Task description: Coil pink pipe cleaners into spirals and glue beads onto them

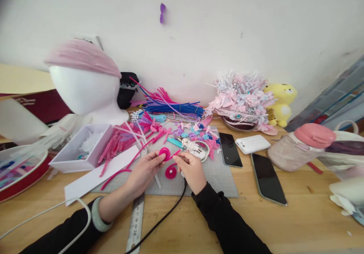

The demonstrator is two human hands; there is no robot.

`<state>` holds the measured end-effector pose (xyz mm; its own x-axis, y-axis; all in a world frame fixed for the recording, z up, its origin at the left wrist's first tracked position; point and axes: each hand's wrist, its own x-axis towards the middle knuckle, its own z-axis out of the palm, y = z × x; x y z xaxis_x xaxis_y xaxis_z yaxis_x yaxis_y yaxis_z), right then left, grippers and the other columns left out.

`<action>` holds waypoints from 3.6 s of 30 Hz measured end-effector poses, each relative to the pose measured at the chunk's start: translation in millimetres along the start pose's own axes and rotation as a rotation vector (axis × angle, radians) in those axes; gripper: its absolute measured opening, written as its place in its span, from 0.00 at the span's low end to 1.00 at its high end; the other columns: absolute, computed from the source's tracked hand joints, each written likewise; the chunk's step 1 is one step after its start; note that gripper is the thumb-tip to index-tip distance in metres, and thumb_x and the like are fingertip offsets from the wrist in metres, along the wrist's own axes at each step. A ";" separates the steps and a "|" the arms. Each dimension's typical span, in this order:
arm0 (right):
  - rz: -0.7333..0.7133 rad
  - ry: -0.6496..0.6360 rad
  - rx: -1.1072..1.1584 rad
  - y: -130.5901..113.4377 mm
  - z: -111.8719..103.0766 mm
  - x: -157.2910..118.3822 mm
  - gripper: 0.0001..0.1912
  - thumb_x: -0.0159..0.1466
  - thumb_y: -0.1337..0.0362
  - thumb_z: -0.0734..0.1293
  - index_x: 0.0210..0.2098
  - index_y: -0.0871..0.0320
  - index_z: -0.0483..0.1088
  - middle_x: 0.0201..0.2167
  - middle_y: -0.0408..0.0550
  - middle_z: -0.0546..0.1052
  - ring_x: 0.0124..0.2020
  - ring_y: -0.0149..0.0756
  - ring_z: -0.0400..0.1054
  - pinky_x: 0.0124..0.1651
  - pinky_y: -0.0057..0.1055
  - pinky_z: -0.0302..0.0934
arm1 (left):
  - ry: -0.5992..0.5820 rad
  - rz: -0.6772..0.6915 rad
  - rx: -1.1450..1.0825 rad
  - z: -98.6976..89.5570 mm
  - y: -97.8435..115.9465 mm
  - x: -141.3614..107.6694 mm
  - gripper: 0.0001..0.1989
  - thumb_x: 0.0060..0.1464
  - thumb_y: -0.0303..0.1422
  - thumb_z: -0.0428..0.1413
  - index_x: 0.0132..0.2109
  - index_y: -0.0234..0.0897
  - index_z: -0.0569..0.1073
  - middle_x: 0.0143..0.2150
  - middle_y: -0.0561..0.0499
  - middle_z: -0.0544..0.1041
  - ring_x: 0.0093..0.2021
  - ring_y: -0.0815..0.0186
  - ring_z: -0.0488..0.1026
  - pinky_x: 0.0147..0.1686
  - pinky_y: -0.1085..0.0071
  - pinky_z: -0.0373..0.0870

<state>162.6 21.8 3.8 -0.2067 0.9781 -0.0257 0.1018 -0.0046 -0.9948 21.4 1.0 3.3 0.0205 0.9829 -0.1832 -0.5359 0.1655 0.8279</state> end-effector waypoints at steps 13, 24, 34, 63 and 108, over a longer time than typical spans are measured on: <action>-0.025 0.065 -0.032 -4.4 -3.6 -1.2 0.10 0.52 0.59 0.63 0.23 0.60 0.64 0.12 0.36 0.60 0.13 0.22 0.52 0.15 0.20 0.46 | -0.008 -0.022 0.088 -1.2 -0.1 0.0 0.09 0.39 0.34 0.59 0.27 0.34 0.70 0.25 0.55 0.69 0.25 0.73 0.63 0.30 0.77 0.60; -0.056 0.107 -0.053 -13.4 -8.7 -2.3 0.08 0.51 0.61 0.63 0.23 0.61 0.65 0.11 0.35 0.58 0.14 0.22 0.51 0.16 0.20 0.48 | -0.065 0.013 0.392 3.2 7.9 -4.0 0.09 0.40 0.35 0.58 0.24 0.34 0.70 0.20 0.56 0.69 0.23 0.72 0.62 0.26 0.76 0.57; -0.071 0.097 -0.115 -13.2 -8.0 -3.2 0.10 0.51 0.59 0.63 0.25 0.61 0.66 0.12 0.37 0.59 0.14 0.23 0.52 0.17 0.22 0.51 | -0.106 -0.026 0.429 1.4 6.0 -3.9 0.09 0.41 0.36 0.57 0.26 0.33 0.70 0.22 0.54 0.71 0.24 0.70 0.65 0.27 0.75 0.59; -0.025 -0.074 -0.236 -12.4 -14.1 0.7 0.14 0.51 0.56 0.64 0.18 0.60 0.69 0.15 0.40 0.67 0.18 0.26 0.57 0.21 0.23 0.51 | -0.188 -0.029 0.646 -0.4 17.7 -3.1 0.06 0.40 0.34 0.57 0.24 0.35 0.72 0.22 0.53 0.73 0.24 0.68 0.66 0.27 0.75 0.60; 0.006 0.013 -0.036 -2.7 -10.6 0.8 0.12 0.49 0.57 0.66 0.22 0.60 0.71 0.15 0.40 0.66 0.15 0.22 0.49 0.17 0.24 0.41 | -0.194 -0.144 0.245 -5.4 9.9 -0.9 0.09 0.42 0.35 0.58 0.28 0.31 0.74 0.23 0.52 0.71 0.23 0.74 0.62 0.26 0.76 0.58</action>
<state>172.5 24.8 7.5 -0.1936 0.9806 -0.0301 0.1378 -0.0032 -0.9905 11.4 1.3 8.8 0.2540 0.9411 -0.2232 -0.2978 0.2956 0.9077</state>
